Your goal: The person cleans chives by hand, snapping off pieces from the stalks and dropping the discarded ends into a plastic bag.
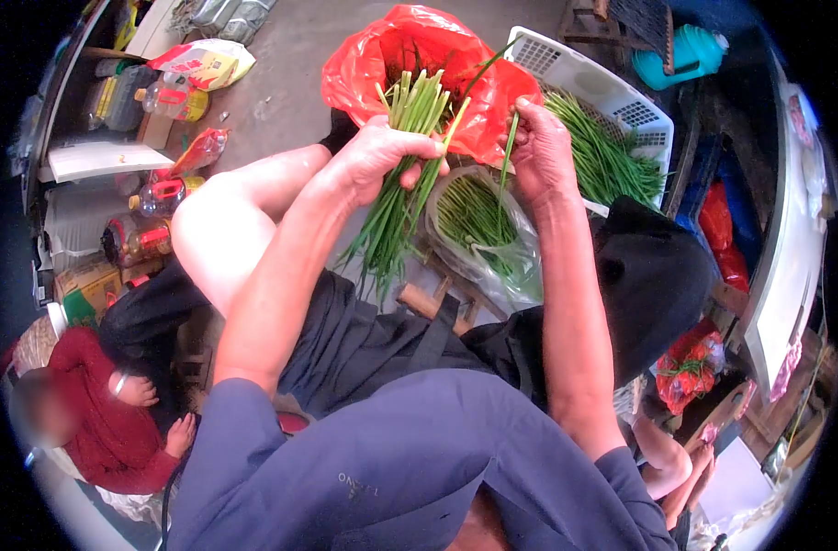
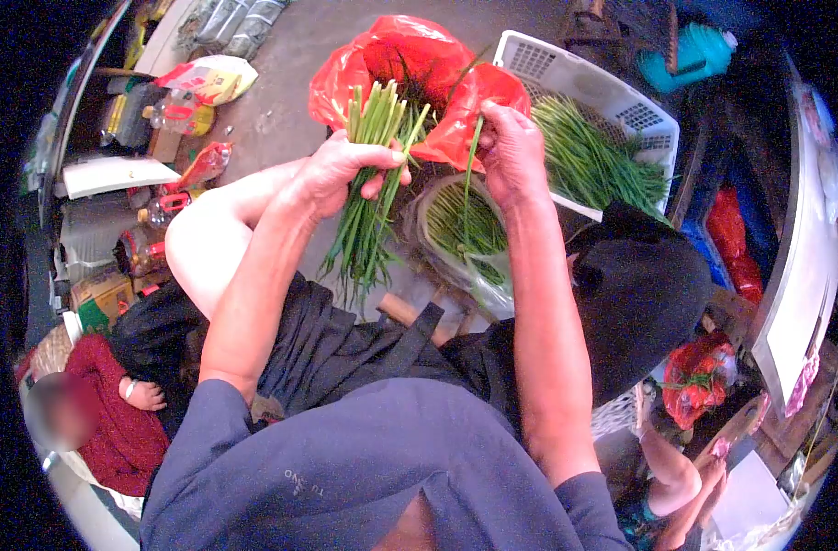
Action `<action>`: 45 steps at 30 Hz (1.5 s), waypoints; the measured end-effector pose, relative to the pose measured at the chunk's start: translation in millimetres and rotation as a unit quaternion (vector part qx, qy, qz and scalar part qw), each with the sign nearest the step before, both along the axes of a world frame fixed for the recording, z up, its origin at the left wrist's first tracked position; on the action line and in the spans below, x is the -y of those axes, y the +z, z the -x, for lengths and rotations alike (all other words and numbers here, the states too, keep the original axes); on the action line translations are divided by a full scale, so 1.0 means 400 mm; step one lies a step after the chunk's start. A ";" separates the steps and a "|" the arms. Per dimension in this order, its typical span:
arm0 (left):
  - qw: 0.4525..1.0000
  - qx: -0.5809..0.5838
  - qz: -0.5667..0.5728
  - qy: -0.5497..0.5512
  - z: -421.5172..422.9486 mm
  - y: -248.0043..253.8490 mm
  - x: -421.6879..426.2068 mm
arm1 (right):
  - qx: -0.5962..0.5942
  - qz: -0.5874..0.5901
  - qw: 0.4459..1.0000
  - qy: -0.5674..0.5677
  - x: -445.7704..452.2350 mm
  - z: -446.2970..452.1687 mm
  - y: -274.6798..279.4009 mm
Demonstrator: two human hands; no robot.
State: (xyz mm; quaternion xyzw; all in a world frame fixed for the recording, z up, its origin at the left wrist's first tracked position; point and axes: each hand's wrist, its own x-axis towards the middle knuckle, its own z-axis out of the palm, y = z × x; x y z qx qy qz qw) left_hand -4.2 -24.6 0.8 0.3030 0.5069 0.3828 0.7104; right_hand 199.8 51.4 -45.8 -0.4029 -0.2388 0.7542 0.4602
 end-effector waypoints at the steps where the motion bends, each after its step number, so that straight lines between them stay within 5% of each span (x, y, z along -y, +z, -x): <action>1: 1.000 0.015 0.006 0.005 0.002 0.005 -0.001 | 0.000 -0.001 1.000 0.001 -0.006 -0.004 -0.008; 18: 0.994 0.087 0.041 0.053 -0.005 -0.001 -0.001 | 0.102 -0.078 0.979 0.162 0.049 0.086 0.024; 23: 0.995 -0.060 -0.066 0.039 -0.022 -0.015 0.001 | 0.113 -0.089 0.975 0.172 0.056 0.089 0.025; 27: 0.996 -0.060 -0.046 0.055 -0.018 -0.016 -0.002 | 0.104 -0.078 0.976 0.172 0.064 0.092 0.056; 45: 0.990 0.109 0.088 0.021 0.009 0.007 -0.005 | 0.182 -0.129 0.964 0.144 0.044 0.072 0.031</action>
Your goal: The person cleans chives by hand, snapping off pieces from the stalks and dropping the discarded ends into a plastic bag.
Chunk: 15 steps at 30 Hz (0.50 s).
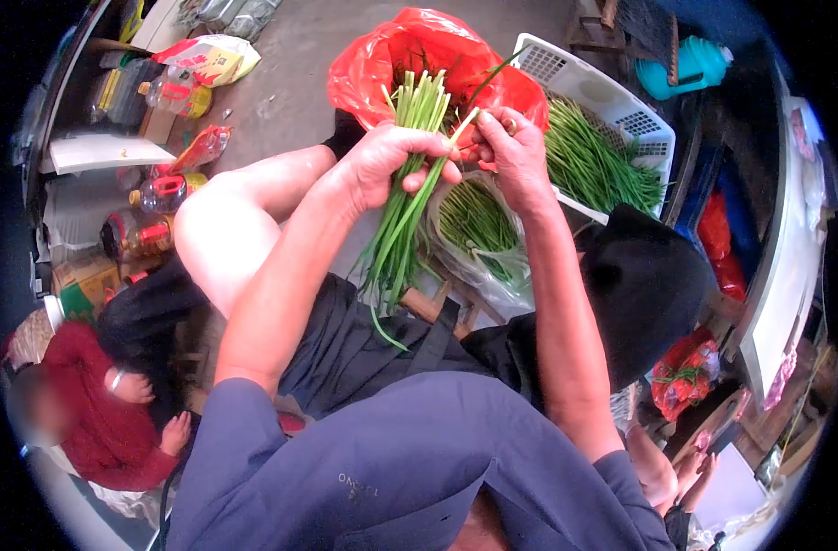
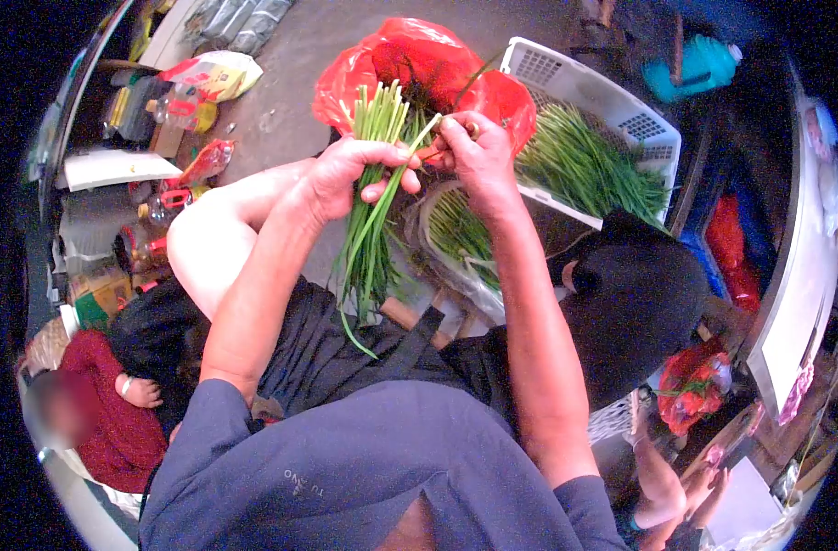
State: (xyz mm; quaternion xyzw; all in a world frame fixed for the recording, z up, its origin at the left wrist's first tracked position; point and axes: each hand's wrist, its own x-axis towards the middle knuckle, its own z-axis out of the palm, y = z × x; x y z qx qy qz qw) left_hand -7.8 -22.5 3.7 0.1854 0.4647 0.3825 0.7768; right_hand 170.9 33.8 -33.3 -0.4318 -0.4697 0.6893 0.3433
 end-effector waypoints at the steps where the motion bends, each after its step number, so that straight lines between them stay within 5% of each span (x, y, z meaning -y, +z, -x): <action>1: 1.000 -0.005 -0.021 -0.013 0.004 0.003 0.002 | 0.002 -0.011 1.000 -0.014 -0.007 -0.003 -0.007; 8: 0.982 -0.032 -0.185 0.018 0.103 0.125 0.036 | -0.091 -0.031 0.986 -0.140 -0.075 0.014 0.022; 15: 0.971 0.046 -0.222 0.073 0.214 0.151 0.052 | -0.181 -0.080 0.953 -0.230 -0.180 0.050 0.026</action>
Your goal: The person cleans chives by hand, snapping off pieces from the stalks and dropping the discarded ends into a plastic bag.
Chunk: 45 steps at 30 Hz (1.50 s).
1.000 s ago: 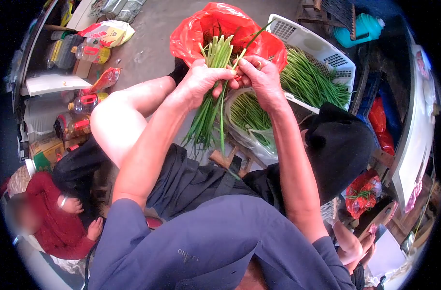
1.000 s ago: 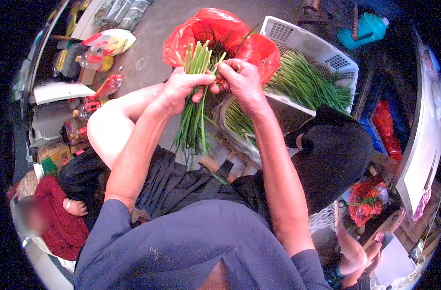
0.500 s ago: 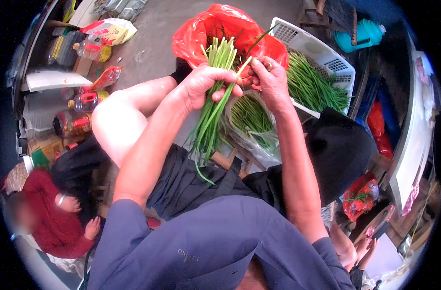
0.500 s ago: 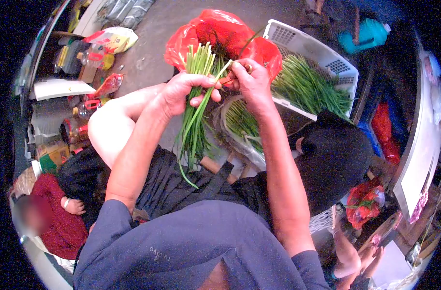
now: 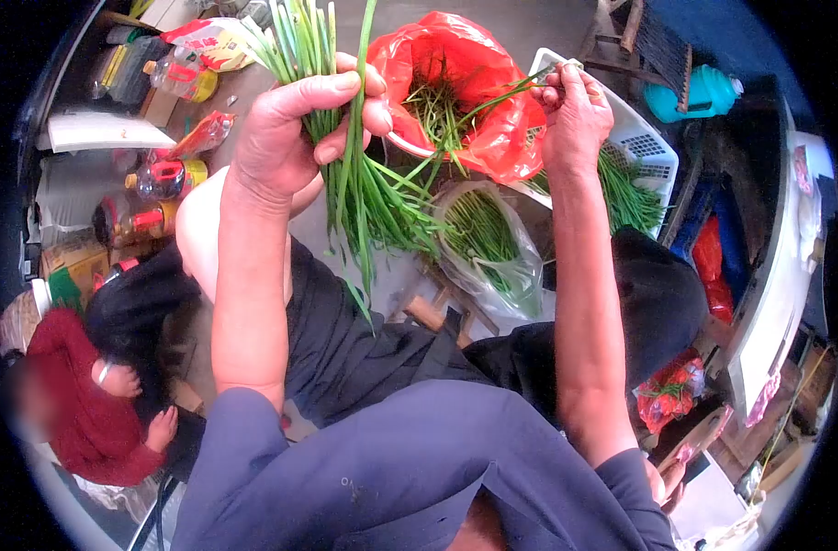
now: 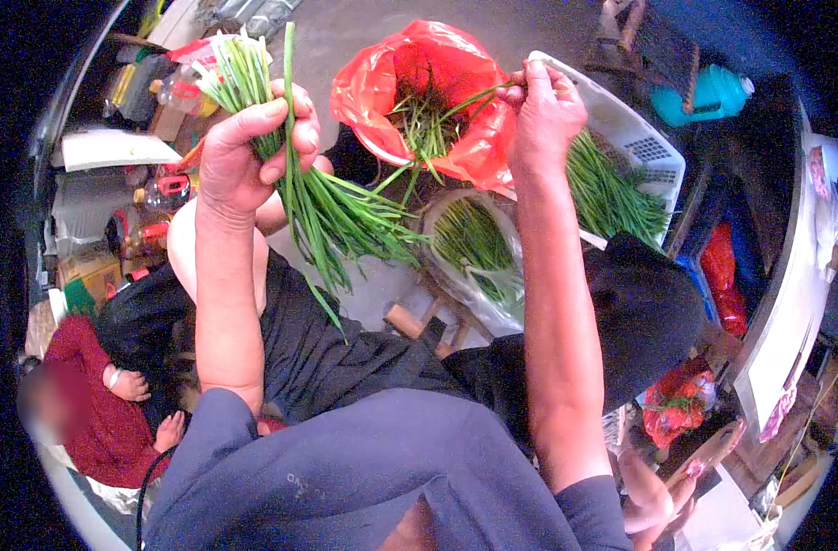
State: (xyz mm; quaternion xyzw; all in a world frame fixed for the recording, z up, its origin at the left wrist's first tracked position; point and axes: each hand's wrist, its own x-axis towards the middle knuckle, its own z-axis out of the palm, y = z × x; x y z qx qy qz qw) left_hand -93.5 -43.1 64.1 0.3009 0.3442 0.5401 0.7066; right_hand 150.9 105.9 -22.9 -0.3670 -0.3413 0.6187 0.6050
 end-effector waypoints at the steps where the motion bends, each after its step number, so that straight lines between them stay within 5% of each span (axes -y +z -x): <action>1: 1.000 0.001 0.000 0.010 0.002 0.000 -0.001 | 0.032 0.010 0.999 -0.004 -0.008 0.002 -0.015; 3: 1.000 0.008 0.001 0.002 0.001 -0.001 -0.004 | 0.065 0.021 0.998 -0.009 -0.012 0.005 -0.059; 6: 1.000 0.000 0.011 0.003 -0.012 0.003 -0.009 | 0.234 0.078 0.949 0.195 0.007 0.006 -0.135; 15: 0.999 0.023 -0.018 0.031 -0.052 0.001 -0.017 | 0.305 0.137 0.939 0.082 0.147 -0.121 -0.198; 21: 0.995 0.003 -0.100 -0.031 -0.037 0.002 -0.013 | 0.360 0.284 0.872 0.169 0.270 -0.190 -0.439; 26: 0.994 -0.016 -0.101 -0.047 -0.045 0.012 -0.016 | 0.477 0.254 0.816 0.207 0.310 -0.184 -0.592; 31: 0.996 -0.069 -0.032 -0.044 -0.045 0.018 -0.028 | 0.636 0.056 0.754 0.156 0.299 -0.150 -0.720; 34: 0.994 -0.093 -0.017 -0.063 -0.035 0.013 -0.038 | 0.611 -0.110 0.776 0.112 0.268 -0.114 -0.716; 38: 0.994 -0.104 0.015 -0.043 -0.052 0.006 -0.049 | 0.614 -0.166 0.768 0.073 0.250 -0.092 -0.700; 42: 0.995 -0.093 0.031 -0.009 -0.067 0.007 -0.043 | 0.643 -0.196 0.737 0.070 0.246 -0.135 -0.746; 44: 0.996 -0.089 0.024 0.001 -0.071 -0.001 -0.040 | 0.553 0.041 0.789 0.265 0.243 -0.172 -0.769; 45: 0.995 -0.092 0.048 0.006 -0.071 0.006 -0.039 | 0.556 0.037 0.789 0.260 0.240 -0.180 -0.745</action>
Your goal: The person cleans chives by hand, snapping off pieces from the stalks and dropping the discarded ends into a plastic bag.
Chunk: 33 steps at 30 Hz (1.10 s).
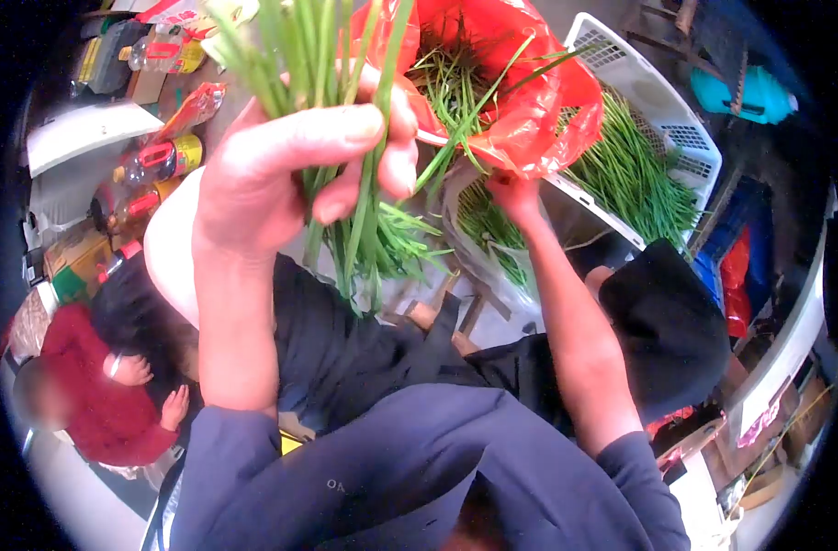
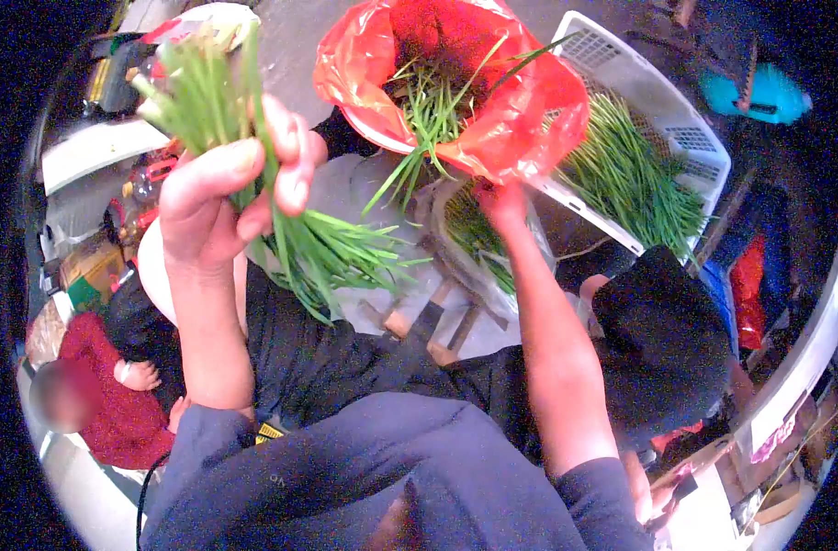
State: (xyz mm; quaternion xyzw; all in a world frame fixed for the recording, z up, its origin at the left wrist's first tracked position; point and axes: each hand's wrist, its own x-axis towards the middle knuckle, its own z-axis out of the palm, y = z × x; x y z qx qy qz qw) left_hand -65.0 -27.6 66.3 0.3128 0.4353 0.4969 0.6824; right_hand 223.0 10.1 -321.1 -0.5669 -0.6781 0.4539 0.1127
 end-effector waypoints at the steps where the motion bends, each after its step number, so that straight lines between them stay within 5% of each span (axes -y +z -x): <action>1: 1.000 -0.015 -0.001 -0.002 -0.001 0.003 0.002 | 0.003 0.059 0.998 0.024 -0.007 -0.003 0.048; 7: 0.998 -0.065 0.005 0.013 -0.037 0.005 0.019 | -0.075 0.283 0.953 0.077 -0.037 0.016 0.425; 15: 0.992 -0.090 0.060 -0.064 -0.121 -0.075 0.016 | -0.306 0.279 0.909 -0.043 -0.053 0.026 0.735; 22: 0.990 -0.064 0.092 -0.081 -0.209 -0.159 0.022 | -0.415 0.237 0.872 -0.105 -0.041 0.055 0.764; 33: 0.990 -0.041 0.120 -0.062 -0.213 -0.160 0.011 | -0.410 0.174 0.878 -0.177 -0.028 0.078 0.750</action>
